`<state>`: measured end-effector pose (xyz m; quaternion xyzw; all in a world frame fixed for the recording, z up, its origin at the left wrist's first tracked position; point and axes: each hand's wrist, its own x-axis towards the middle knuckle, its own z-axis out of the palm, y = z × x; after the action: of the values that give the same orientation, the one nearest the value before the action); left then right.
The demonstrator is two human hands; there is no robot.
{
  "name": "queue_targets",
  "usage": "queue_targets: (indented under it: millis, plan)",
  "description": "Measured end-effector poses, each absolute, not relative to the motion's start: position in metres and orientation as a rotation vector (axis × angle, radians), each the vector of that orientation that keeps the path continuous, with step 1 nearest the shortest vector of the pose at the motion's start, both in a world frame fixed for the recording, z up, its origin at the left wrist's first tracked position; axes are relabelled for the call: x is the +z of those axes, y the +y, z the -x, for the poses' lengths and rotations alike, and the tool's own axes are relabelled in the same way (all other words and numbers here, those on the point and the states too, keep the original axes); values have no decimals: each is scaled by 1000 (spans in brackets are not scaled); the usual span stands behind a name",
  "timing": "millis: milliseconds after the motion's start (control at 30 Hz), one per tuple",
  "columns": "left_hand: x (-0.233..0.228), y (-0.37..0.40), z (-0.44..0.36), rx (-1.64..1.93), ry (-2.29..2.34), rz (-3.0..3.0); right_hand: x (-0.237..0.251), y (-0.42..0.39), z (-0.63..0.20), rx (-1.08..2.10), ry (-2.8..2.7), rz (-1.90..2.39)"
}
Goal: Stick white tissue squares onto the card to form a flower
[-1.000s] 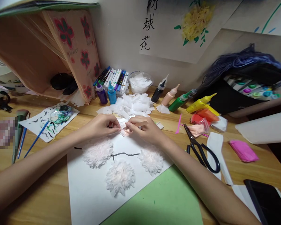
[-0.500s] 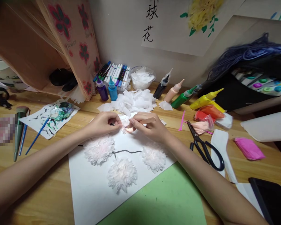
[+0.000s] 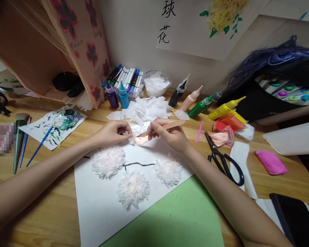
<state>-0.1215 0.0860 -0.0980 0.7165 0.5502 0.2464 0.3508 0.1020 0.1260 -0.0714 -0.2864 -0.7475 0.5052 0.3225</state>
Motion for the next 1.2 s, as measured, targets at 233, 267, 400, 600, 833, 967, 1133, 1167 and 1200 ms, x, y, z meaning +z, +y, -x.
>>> queue_targets:
  millis: [233,267,400,600,833,967,1133,1167,1200]
  plan:
    - [-99,87,122,642,1410,-1855,-65,124,-100,1108,-2286,687]
    - [-99,87,122,642,1403,-1853,-66,123,-98,1059,-2341,651]
    - [-99,87,122,637,1399,-1844,-69,123,-95,914,-2420,572]
    - [-99,87,122,639,1417,-1860,-74,123,-93,795,-2492,530]
    - [-97,87,122,617,1403,-1851,-79,122,-91,767,-2455,577]
    - [-98,87,123,608,1407,-1848,-80,117,-86,882,-2347,756]
    - [-94,85,121,584,1404,-1837,-80,117,-78,1246,-2026,1075]
    - [-93,84,120,582,1409,-1841,-80,118,-76,1311,-1976,1102]
    - [-92,83,119,583,1420,-1847,-81,119,-76,1370,-1931,1118]
